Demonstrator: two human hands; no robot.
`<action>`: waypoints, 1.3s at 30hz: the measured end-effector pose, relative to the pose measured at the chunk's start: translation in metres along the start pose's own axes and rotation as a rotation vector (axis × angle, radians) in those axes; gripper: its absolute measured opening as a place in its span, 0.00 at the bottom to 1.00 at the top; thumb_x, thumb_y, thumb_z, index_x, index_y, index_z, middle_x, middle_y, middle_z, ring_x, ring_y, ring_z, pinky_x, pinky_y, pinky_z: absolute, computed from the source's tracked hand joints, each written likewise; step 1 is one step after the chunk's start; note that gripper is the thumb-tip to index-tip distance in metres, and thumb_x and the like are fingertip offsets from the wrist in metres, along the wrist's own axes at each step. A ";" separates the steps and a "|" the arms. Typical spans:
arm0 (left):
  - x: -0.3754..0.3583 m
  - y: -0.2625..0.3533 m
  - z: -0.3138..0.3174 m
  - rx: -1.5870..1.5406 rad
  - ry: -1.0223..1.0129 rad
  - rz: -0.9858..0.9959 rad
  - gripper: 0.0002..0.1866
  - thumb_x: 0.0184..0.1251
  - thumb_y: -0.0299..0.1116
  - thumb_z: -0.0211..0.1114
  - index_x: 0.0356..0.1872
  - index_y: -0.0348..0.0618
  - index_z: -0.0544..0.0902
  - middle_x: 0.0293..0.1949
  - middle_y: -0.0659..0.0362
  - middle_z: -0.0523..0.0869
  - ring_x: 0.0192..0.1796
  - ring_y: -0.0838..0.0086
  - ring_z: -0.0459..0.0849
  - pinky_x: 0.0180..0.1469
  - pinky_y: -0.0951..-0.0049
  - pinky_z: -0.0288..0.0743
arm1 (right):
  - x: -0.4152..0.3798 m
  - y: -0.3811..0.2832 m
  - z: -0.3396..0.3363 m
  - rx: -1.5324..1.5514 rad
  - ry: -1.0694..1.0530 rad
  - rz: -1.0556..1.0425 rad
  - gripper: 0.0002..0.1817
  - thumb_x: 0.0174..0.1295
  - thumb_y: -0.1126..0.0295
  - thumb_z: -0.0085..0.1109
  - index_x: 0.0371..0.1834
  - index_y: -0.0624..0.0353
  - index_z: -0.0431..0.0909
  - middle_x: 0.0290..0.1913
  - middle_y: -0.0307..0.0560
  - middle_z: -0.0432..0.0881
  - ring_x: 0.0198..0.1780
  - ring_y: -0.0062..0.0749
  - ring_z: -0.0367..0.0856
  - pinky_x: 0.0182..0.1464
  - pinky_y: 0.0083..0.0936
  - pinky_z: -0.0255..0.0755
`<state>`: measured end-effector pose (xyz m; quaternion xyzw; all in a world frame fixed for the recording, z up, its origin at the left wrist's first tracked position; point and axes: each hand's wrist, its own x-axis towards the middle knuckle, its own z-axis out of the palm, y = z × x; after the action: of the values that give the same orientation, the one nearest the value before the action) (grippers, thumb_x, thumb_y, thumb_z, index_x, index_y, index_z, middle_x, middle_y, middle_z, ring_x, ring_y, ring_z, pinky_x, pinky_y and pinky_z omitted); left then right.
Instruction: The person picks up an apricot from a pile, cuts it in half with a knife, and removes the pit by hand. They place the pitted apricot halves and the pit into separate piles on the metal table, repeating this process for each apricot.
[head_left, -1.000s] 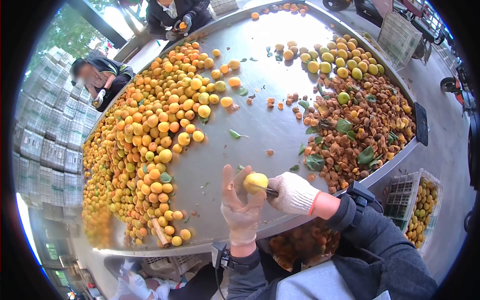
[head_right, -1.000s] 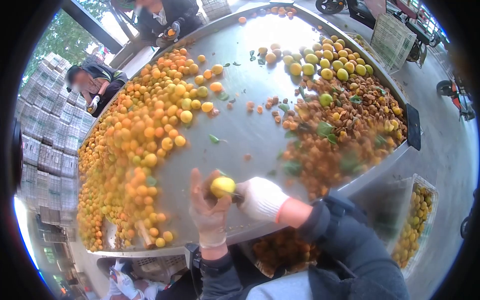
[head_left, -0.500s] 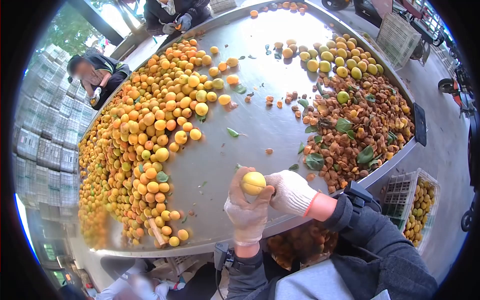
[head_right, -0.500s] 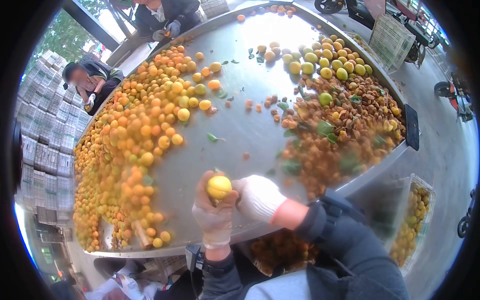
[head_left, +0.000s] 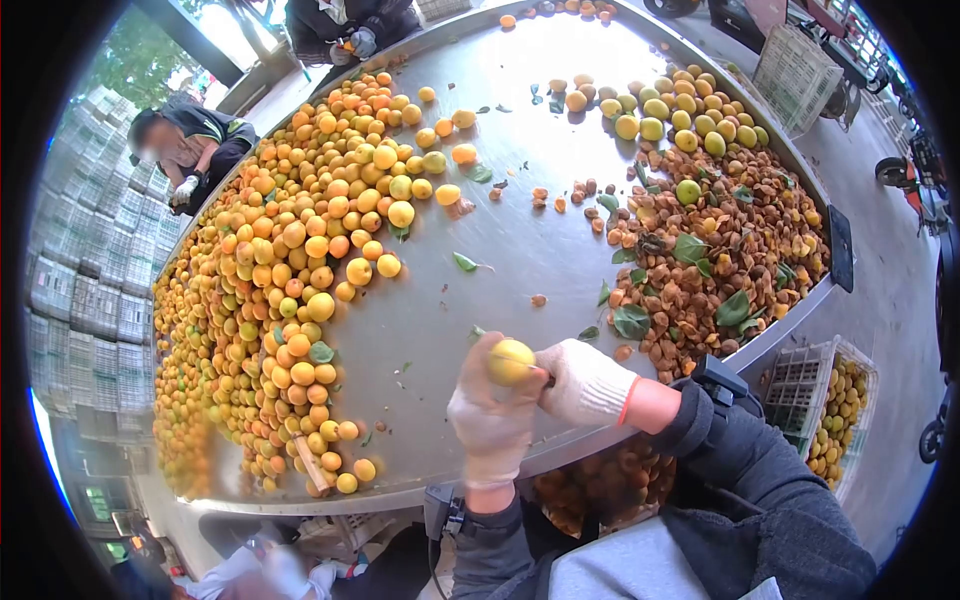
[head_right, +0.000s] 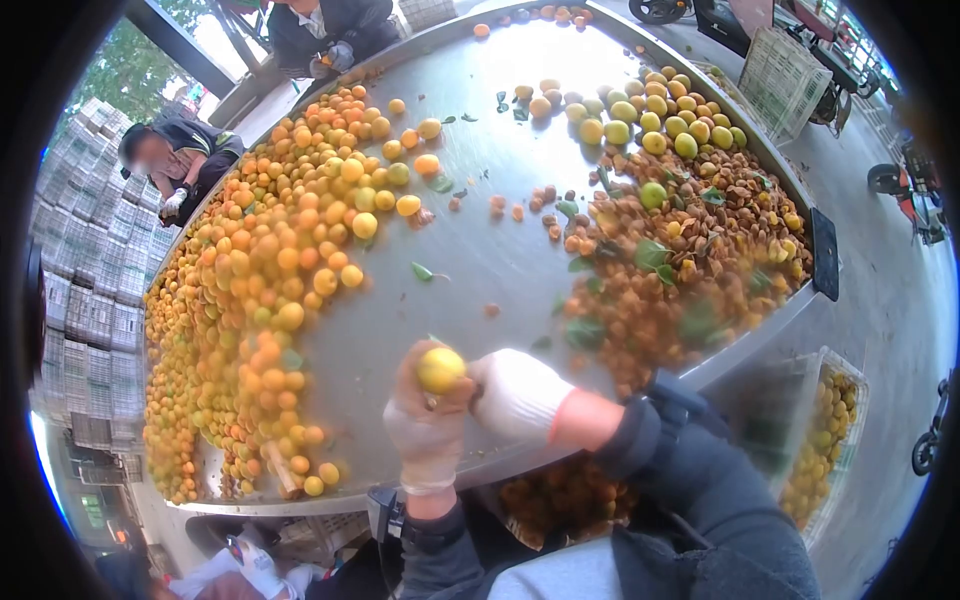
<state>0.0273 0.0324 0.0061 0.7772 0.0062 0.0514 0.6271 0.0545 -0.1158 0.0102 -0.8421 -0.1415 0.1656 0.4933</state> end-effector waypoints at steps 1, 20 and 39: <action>0.001 0.002 0.001 0.145 -0.014 0.054 0.32 0.57 0.34 0.75 0.61 0.33 0.72 0.50 0.51 0.83 0.52 0.67 0.82 0.56 0.72 0.76 | 0.001 0.002 -0.002 0.086 -0.080 0.025 0.09 0.53 0.74 0.56 0.36 0.60 0.82 0.28 0.58 0.82 0.32 0.56 0.81 0.35 0.41 0.75; -0.001 -0.003 0.009 -0.156 -0.012 0.034 0.32 0.53 0.26 0.77 0.60 0.36 0.73 0.52 0.54 0.83 0.53 0.66 0.82 0.59 0.69 0.75 | -0.004 -0.005 -0.004 0.042 -0.036 0.012 0.12 0.52 0.74 0.57 0.41 0.56 0.83 0.29 0.58 0.82 0.31 0.56 0.81 0.35 0.37 0.74; -0.001 0.002 0.005 0.225 0.007 0.144 0.34 0.54 0.41 0.77 0.60 0.35 0.75 0.50 0.52 0.84 0.51 0.64 0.83 0.57 0.71 0.74 | -0.003 0.005 -0.002 0.026 -0.033 0.027 0.12 0.53 0.72 0.60 0.41 0.61 0.80 0.30 0.58 0.81 0.32 0.55 0.80 0.36 0.37 0.74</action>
<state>0.0266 0.0274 0.0074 0.8409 -0.0417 0.0979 0.5306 0.0530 -0.1213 0.0073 -0.8346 -0.1358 0.1879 0.4998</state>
